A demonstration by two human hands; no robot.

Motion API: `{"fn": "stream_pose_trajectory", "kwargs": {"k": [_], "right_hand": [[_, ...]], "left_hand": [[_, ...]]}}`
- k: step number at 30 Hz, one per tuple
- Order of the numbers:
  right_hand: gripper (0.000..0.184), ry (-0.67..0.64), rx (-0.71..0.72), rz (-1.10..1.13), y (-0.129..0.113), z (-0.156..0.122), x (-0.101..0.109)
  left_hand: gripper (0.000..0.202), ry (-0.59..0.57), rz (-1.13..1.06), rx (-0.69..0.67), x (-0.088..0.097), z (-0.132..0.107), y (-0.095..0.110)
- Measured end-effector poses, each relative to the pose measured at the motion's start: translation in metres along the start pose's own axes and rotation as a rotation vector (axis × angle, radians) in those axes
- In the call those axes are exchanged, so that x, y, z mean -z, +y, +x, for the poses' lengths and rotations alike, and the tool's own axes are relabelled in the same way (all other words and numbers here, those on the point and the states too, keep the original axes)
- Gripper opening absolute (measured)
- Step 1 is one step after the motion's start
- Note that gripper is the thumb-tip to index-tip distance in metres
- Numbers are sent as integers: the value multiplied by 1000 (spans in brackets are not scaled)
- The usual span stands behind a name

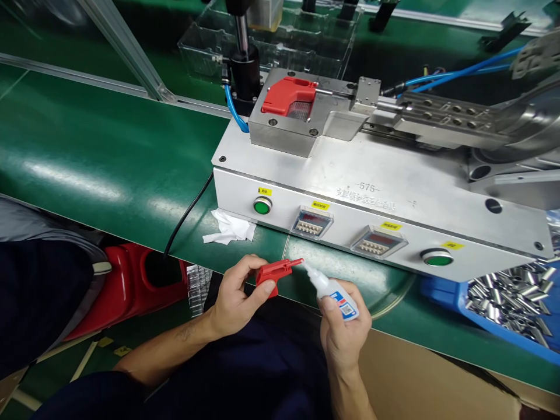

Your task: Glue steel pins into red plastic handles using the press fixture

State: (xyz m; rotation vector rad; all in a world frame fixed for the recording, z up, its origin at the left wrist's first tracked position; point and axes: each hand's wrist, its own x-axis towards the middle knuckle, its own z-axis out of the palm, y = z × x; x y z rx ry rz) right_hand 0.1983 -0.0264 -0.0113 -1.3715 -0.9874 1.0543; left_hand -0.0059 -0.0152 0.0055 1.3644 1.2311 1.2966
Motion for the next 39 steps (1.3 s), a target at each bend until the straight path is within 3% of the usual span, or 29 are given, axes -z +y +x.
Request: {"fn": "stream_pose_trajectory", "kwargs": {"k": [3, 10, 24, 30, 34, 39], "right_hand": [[38, 67, -15, 36, 1, 0, 2], [41, 11, -13, -18, 6, -6, 4], [32, -24, 50, -54, -1, -5, -2], [33, -34, 34, -57, -1, -5, -3], [33, 6, -24, 85, 1, 1, 0], [34, -147, -125, 108, -3, 10, 12]], "left_hand": [[12, 13, -92, 84, -2, 1, 2], [24, 14, -176, 221, -2, 3, 4], [9, 5, -49, 58, -2, 1, 2], [11, 16, -55, 61, -3, 1, 2], [15, 16, -137, 140, -2, 2, 3], [25, 5, -296, 315, -1, 6, -1]]}}
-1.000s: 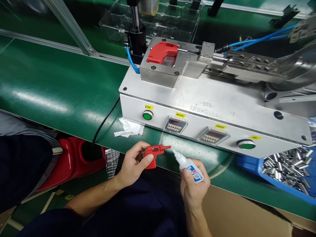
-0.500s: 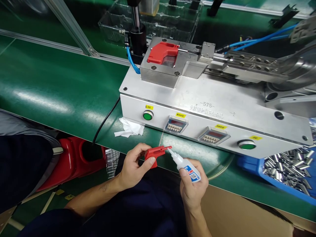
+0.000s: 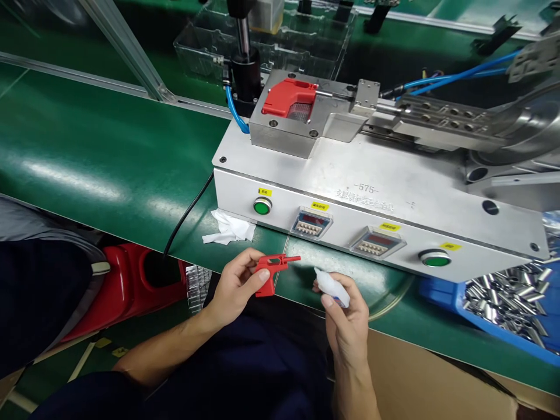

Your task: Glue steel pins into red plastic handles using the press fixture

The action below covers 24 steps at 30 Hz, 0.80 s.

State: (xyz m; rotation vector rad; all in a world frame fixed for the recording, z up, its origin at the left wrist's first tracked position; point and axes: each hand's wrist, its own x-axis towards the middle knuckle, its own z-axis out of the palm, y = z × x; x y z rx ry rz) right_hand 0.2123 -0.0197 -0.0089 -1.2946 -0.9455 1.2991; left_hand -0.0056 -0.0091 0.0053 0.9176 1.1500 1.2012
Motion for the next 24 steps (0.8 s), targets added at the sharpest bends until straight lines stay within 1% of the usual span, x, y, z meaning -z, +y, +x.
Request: {"fn": "stream_pose_trajectory", "kwargs": {"k": [3, 7, 9, 12, 14, 15, 17, 18, 19, 20, 21, 22, 23, 24], "right_hand": [[26, -51, 69, -115, 0, 1, 4], [18, 8, 271, -323, 5, 4, 3], [17, 16, 327, -440, 6, 4, 3], [20, -29, 329, -561, 6, 0, 6], [29, -67, 317, -610, 2, -3, 12], [37, -90, 314, -636, -1, -4, 16], [56, -145, 308, -690, -14, -8, 27], [61, -172, 310, -711, -24, -11, 35], [60, -189, 317, -723, -35, -13, 45], [53, -182, 328, -725, -48, -14, 56], [41, -147, 345, -723, -61, -14, 70], [27, -81, 360, -723, -73, -11, 86], [18, 14, 377, -730, -85, -7, 102], [15, 121, 393, -749, -96, 0, 120]], "left_hand": [[31, 3, -62, 89, 0, 4, -2], [36, -19, -62, 171, 5, 6, -8], [37, 0, -9, 199, 12, 3, -14], [43, 45, 116, 218, 27, 1, -29], [48, 67, 183, 241, 36, 5, -38], [49, 77, 210, 256, 39, 8, -42], [54, 65, 259, 278, 43, 12, -45], [56, 59, 283, 285, 43, 14, -45], [58, 56, 305, 290, 43, 15, -44], [61, 59, 325, 292, 42, 16, -43], [63, 66, 342, 293, 41, 16, -42], [65, 74, 351, 294, 40, 17, -41], [67, 79, 355, 295, 39, 17, -40], [67, 78, 353, 300, 39, 18, -40]]}}
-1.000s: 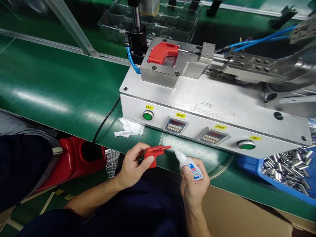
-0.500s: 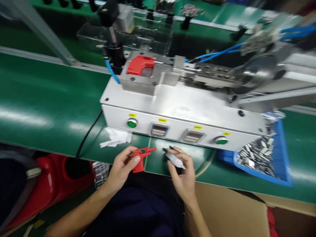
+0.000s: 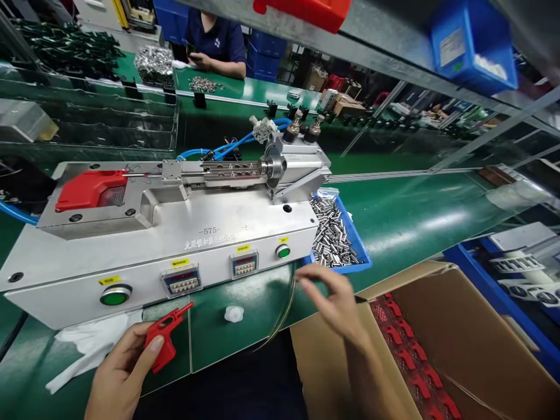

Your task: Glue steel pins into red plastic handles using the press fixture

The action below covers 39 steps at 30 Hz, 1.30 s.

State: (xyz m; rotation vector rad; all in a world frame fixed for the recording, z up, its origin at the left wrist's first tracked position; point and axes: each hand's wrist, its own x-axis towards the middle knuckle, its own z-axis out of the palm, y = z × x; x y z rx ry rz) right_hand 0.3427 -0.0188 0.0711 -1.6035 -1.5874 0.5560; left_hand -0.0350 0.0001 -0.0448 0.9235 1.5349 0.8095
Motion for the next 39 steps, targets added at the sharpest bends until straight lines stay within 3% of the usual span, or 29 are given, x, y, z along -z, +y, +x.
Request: {"fn": "stream_pose_trajectory", "kwargs": {"k": [2, 5, 8, 12, 15, 18, 20, 22, 26, 31, 35, 39], "right_hand": [[14, 131, -57, -108, 19, 23, 28], [15, 47, -216, -279, 51, 55, 49], [11, -71, -268, -305, 72, 74, 50], [8, -33, -255, -229, 81, 78, 47], [29, 22, -244, -147, 76, 72, 56], [45, 118, -205, -49, 56, 65, 68], [41, 215, -150, 26, 35, 63, 72], [31, 213, -52, 23, 11, 68, 70], [16, 45, 262, -38, -40, 102, 37], [7, -102, 649, -76, -107, 174, -46], [11, -125, 789, -85, -140, 227, -110], [14, -100, 837, -170, -151, 254, -134]], "left_hand": [[67, -14, -16, 12, -2, 1, 0], [68, -29, -48, 30, -5, 1, -1], [70, -30, -63, 47, -6, 0, -2], [71, -43, -74, 39, -3, 4, -6], [67, -103, -33, 14, -1, 7, -7], [58, -135, -23, -65, -8, 5, 1], [53, -124, -57, -125, -18, 1, 9], [51, -122, -106, -177, -30, 0, 15], [49, -193, -133, -257, -43, 10, 18], [43, -244, -105, -318, -41, 19, 11], [40, -311, -106, -358, -39, 22, 10], [38, -323, -114, -405, -37, 26, 10]]}}
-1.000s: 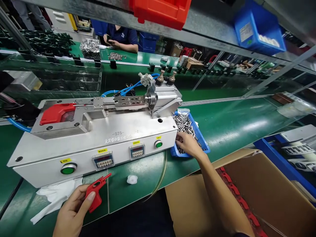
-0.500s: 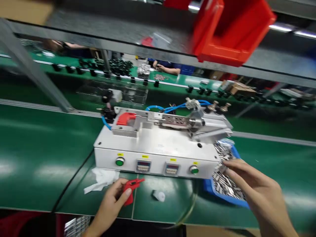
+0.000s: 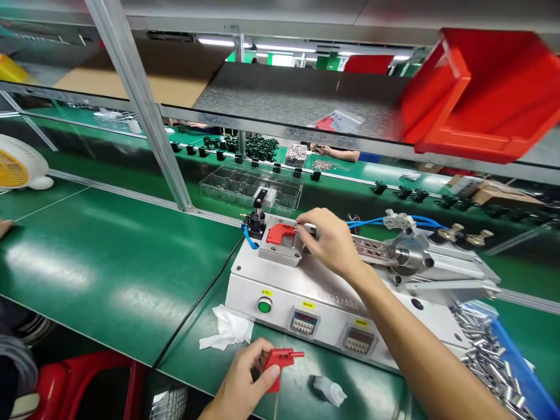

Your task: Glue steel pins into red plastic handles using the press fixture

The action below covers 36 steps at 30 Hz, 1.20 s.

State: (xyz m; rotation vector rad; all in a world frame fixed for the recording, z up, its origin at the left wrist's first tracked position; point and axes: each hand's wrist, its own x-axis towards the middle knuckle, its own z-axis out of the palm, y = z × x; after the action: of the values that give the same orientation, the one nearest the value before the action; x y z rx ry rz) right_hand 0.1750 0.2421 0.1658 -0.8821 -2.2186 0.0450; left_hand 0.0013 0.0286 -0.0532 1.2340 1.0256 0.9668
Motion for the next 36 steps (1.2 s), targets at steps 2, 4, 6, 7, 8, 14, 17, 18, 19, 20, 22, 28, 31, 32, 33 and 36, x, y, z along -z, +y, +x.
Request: {"fn": "stream_pose_trajectory", "kwargs": {"k": [2, 4, 6, 7, 8, 14, 17, 18, 19, 20, 22, 28, 31, 32, 33, 36], "right_hand": [[13, 30, -37, -17, 5, 0, 4], [13, 58, -82, -19, 8, -7, 12], [12, 54, -95, -26, 10, -15, 19], [12, 43, -90, -30, 11, -18, 21], [12, 33, -85, -35, 11, -20, 21], [17, -87, -66, -131, 17, -12, 3], [24, -148, -25, -207, 20, -9, -1], [26, -155, -13, -226, 21, -9, 0], [29, -163, 0, -239, 22, -10, 1], [30, -173, 12, -245, 22, -12, 3], [32, -200, 24, -250, 22, -16, 7], [31, -164, 9, -259, 10, -20, 8], [28, -210, 29, -229, -1, -8, -3], [27, -237, 31, -238, -4, -2, -7], [25, -266, 25, -260, -6, 4, -11], [19, -337, -13, -342, -7, 19, -20]], "left_hand": [[38, 2, -12, -19, 1, 1, -1], [38, -14, -30, -25, 1, 2, -1], [38, -30, -51, -19, 1, 2, -2], [38, -36, -59, -11, 1, 2, -2], [38, -43, -65, -4, 1, 3, -2], [40, -30, -47, -29, -2, 5, 2], [38, 9, -59, -30, -3, 5, 7], [36, 30, -63, -28, -3, 4, 9], [34, 44, -65, -26, -3, 4, 10], [32, 38, -64, -27, -2, 4, 11], [30, 5, -56, -28, 0, 5, 12], [33, -51, -44, -26, 4, 7, 9], [32, -56, -40, -33, 3, 7, 9], [32, -58, -39, -39, 2, 8, 10], [32, -56, -40, -44, 2, 8, 10], [35, -37, -54, -51, 1, 8, 12]]}}
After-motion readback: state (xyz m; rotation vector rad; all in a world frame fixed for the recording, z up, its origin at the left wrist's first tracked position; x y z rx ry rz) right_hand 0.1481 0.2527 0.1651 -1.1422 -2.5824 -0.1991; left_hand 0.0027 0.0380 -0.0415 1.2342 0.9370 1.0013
